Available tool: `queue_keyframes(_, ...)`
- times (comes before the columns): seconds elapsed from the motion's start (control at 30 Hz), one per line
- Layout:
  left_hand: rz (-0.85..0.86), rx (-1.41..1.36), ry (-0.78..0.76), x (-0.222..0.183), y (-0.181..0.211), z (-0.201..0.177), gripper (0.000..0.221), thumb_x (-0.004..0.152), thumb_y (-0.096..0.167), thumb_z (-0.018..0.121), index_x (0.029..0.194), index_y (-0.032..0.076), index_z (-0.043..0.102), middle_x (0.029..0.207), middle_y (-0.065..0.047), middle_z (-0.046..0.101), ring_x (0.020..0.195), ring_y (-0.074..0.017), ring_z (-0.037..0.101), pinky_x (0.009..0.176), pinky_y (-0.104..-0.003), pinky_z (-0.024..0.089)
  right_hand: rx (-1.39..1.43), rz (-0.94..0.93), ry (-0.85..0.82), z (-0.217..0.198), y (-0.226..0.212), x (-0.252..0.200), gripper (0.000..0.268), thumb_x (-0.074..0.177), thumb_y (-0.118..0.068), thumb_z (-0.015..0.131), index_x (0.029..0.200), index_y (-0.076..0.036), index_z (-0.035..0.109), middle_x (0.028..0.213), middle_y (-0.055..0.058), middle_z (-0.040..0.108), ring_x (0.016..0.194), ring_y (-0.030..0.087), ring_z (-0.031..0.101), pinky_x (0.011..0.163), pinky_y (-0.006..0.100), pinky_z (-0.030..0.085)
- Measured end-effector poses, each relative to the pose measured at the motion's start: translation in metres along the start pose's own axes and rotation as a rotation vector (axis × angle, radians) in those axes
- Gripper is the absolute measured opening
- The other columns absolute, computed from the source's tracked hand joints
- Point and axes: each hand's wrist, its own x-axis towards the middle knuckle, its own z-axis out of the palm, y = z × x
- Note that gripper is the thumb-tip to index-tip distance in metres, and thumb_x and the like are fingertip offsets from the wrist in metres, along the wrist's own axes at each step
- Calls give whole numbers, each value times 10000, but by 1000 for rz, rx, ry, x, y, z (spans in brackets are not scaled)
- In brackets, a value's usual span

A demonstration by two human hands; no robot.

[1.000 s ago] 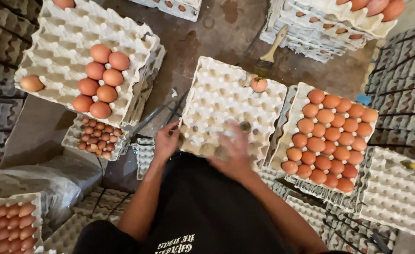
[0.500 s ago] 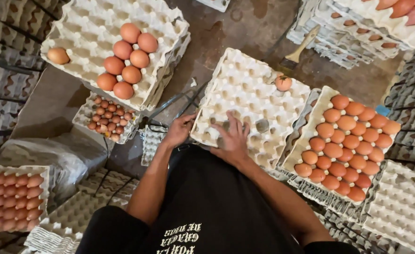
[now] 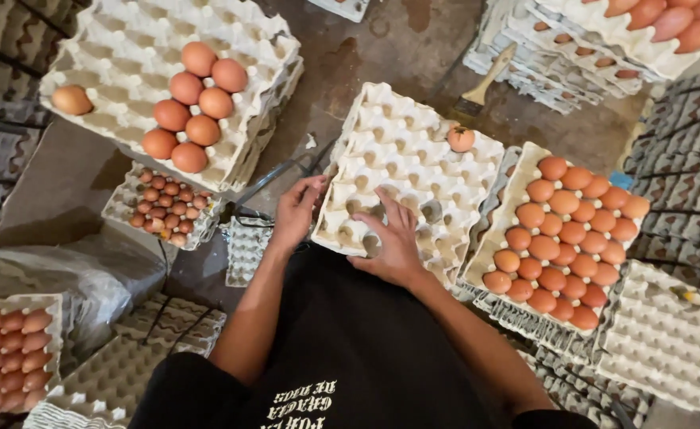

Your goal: A person is manually sorting and cleaning eggs, moving them between cardboard trays and using a small brush to remove debris.

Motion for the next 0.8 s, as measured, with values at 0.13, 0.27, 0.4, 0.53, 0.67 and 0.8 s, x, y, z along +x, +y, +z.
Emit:
queue_keyframes(0.13, 7, -30, -102, -17, 62, 18, 284, 1067, 271, 549, 1226, 171, 762, 963, -82, 750, 809, -136, 650, 746, -306, 599, 35, -6, 11, -15, 0, -4, 797, 580, -577, 873, 1293, -296, 655, 1635, 135, 308, 1430, 356, 364, 1150, 595, 236)
queue_keyframes(0.27, 51, -3, -91, -9, 65, 13, 274, 1063, 274, 571, 1247, 162, 740, 962, -79, 741, 816, -137, 639, 727, -287, 579, 150, -44, 67, -51, -13, -4, 779, 581, -519, 914, 1274, -262, 670, 1624, 186, 346, 1407, 431, 412, 1151, 631, 257)
queue_keyframes(0.4, 109, -28, -19, 4, 49, 3, 267, 1049, 252, 593, 1249, 121, 712, 1004, -95, 752, 814, -125, 671, 669, -225, 556, 307, -93, 175, -120, -31, -1, 806, 582, -390, 970, 1286, -147, 664, 1553, 281, 414, 1375, 483, 479, 1203, 606, 264)
queue_keyframes(0.53, 98, -57, 8, 4, 41, -11, 244, 1039, 236, 605, 1238, 141, 709, 998, -58, 760, 798, -79, 674, 672, -194, 564, 384, -100, 213, -161, -13, -12, 887, 593, -280, 958, 1377, -53, 611, 1572, 319, 379, 1422, 441, 454, 1253, 568, 217)
queue_keyframes(0.67, 84, -62, 27, -6, 57, -19, 242, 1047, 213, 585, 1243, 132, 700, 1005, -50, 750, 812, -84, 668, 666, -200, 543, 408, -160, 256, -164, 3, -20, 923, 602, -223, 955, 1400, 25, 563, 1570, 327, 348, 1454, 459, 393, 1264, 571, 211)
queue_keyframes(0.8, 70, -70, 31, -9, 61, -23, 243, 1039, 222, 597, 1246, 147, 700, 1011, -50, 750, 826, -93, 678, 679, -208, 531, 365, -123, 224, -133, -39, -12, 902, 624, -347, 976, 1414, -117, 608, 1580, 292, 351, 1431, 455, 414, 1245, 590, 204)
